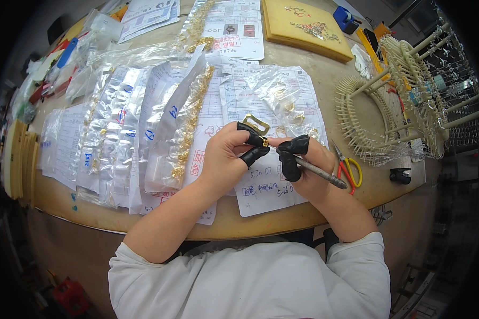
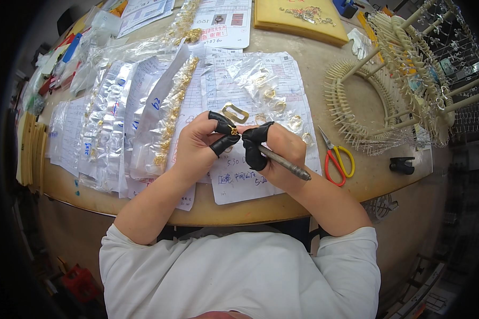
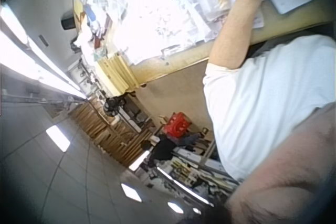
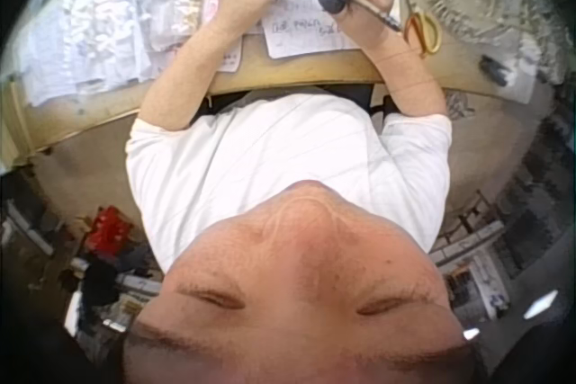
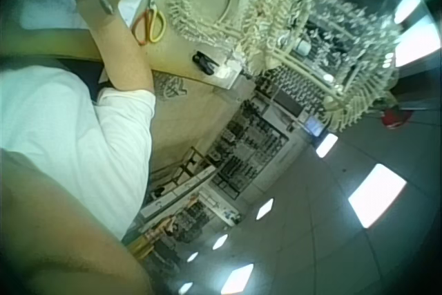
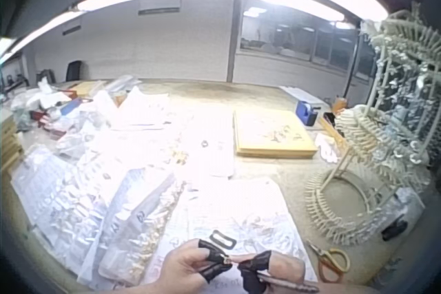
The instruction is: The person scrapes small gold components using a handheld tool on a metal holder. Then, the person sets the tool down, sorts through bags of gold pieces and paperwork, and holds up a paper document with attached components.
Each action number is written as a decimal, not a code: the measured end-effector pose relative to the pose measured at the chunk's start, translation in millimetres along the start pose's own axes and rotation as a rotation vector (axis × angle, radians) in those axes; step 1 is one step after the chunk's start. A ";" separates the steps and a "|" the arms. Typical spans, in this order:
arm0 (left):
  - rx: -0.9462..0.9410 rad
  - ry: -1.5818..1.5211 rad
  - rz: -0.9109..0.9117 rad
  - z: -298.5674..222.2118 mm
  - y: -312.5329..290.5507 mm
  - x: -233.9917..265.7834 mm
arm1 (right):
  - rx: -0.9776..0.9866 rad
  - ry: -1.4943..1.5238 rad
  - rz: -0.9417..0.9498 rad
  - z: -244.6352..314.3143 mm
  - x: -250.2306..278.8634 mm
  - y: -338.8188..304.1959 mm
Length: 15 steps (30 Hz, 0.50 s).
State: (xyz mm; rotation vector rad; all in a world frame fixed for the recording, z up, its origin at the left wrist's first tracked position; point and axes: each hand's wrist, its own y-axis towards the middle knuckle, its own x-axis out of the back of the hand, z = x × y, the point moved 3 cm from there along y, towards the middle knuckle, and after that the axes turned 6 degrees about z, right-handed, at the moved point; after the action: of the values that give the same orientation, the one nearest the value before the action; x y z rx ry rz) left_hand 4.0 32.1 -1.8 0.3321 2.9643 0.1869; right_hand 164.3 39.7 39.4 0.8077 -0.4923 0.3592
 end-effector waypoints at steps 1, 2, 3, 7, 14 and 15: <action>-0.010 0.009 0.000 0.5 0.1 0.4 | 0.004 -0.006 0.004 0.1 0.1 0.3; -0.019 0.018 0.000 0.9 0.1 0.6 | 0.009 -0.013 0.009 0.4 0.3 0.5; -0.019 0.017 0.000 1.3 0.2 0.8 | 0.009 -0.013 0.009 1.0 0.1 0.6; -0.051 0.075 -0.004 1.3 0.2 1.0 | -0.011 0.000 -0.006 1.8 -0.2 0.2; -0.071 0.110 -0.018 0.3 0.6 1.2 | 0.000 -0.015 0.001 2.0 0.3 0.7; -0.073 0.109 -0.017 -0.5 0.6 1.0 | 0.000 -0.016 0.001 2.4 0.5 0.6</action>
State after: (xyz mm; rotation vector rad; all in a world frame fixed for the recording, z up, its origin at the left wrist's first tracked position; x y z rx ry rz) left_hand 3.0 32.9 -1.4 0.2966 3.0568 0.3207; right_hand 163.8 38.3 41.5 0.8116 -0.5078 0.3534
